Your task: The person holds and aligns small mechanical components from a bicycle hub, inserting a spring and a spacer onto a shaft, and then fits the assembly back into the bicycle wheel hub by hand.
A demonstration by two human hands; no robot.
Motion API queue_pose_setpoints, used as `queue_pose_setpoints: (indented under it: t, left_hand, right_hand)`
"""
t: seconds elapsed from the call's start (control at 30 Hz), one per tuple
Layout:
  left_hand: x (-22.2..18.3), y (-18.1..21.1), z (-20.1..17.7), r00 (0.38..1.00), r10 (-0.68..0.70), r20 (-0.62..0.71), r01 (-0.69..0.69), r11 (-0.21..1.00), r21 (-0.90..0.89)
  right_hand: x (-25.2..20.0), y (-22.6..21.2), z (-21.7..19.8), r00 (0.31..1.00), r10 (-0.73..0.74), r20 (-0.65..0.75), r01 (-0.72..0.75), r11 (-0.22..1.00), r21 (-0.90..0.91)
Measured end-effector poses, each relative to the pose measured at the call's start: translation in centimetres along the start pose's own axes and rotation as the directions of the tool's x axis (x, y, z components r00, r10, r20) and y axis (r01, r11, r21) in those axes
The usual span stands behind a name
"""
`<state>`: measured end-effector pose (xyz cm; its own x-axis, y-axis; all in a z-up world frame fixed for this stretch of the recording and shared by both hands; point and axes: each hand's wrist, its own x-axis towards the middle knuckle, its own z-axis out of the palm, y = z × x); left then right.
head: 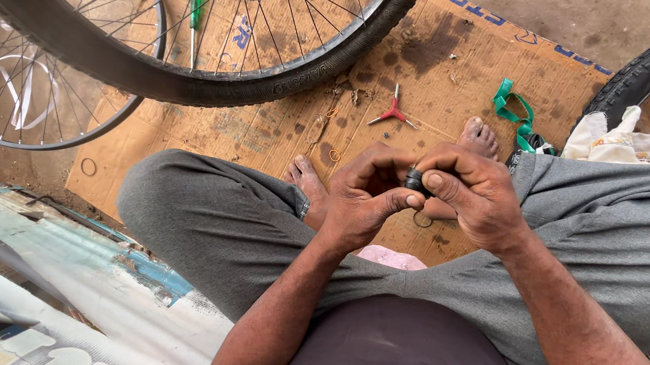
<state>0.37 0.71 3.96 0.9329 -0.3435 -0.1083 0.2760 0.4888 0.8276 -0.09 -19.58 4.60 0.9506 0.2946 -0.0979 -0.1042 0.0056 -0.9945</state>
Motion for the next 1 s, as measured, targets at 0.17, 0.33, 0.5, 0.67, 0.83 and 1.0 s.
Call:
queue_pose_setpoints:
  t: [0.17, 0.33, 0.5, 0.67, 0.83, 1.0]
  left_hand:
    - [0.1, 1.9, 0.9, 0.981, 0.195, -0.023, -0.192, 0.976, 0.106]
    - [3.0, 7.2, 1.0, 0.94, 0.279, -0.197, -0.202, 0.919, 0.339]
    - [8.3, 13.8, -0.4, 0.897, 0.275, -0.346, -0.197, 0.949, 0.244]
    - [13.4, 13.5, -4.8, 0.876, 0.274, -0.397, -0.129, 0.926, 0.353]
    - [17.3, 10.2, -8.9, 0.856, 0.206, -0.474, -0.026, 0.933, 0.359]
    - [19.4, 8.9, -10.6, 0.799, 0.44, -0.411, -0.04, 0.72, 0.693]
  right_hand:
    - [0.9, -2.7, 0.9, 0.994, -0.105, 0.036, 0.103, 0.993, 0.052]
    - [5.5, -7.2, 2.8, 0.942, -0.335, 0.004, 0.295, 0.824, -0.483]
    - [14.3, -7.5, 5.4, 0.893, -0.428, -0.139, 0.447, 0.879, 0.166]
    - [21.2, -2.8, 7.1, 0.943, -0.274, -0.186, 0.331, 0.789, 0.517]
    - [25.6, 1.5, 6.9, 0.939, -0.207, -0.274, 0.295, 0.894, 0.337]
    - [28.9, 4.1, 7.6, 0.919, -0.215, -0.329, 0.334, 0.869, 0.366]
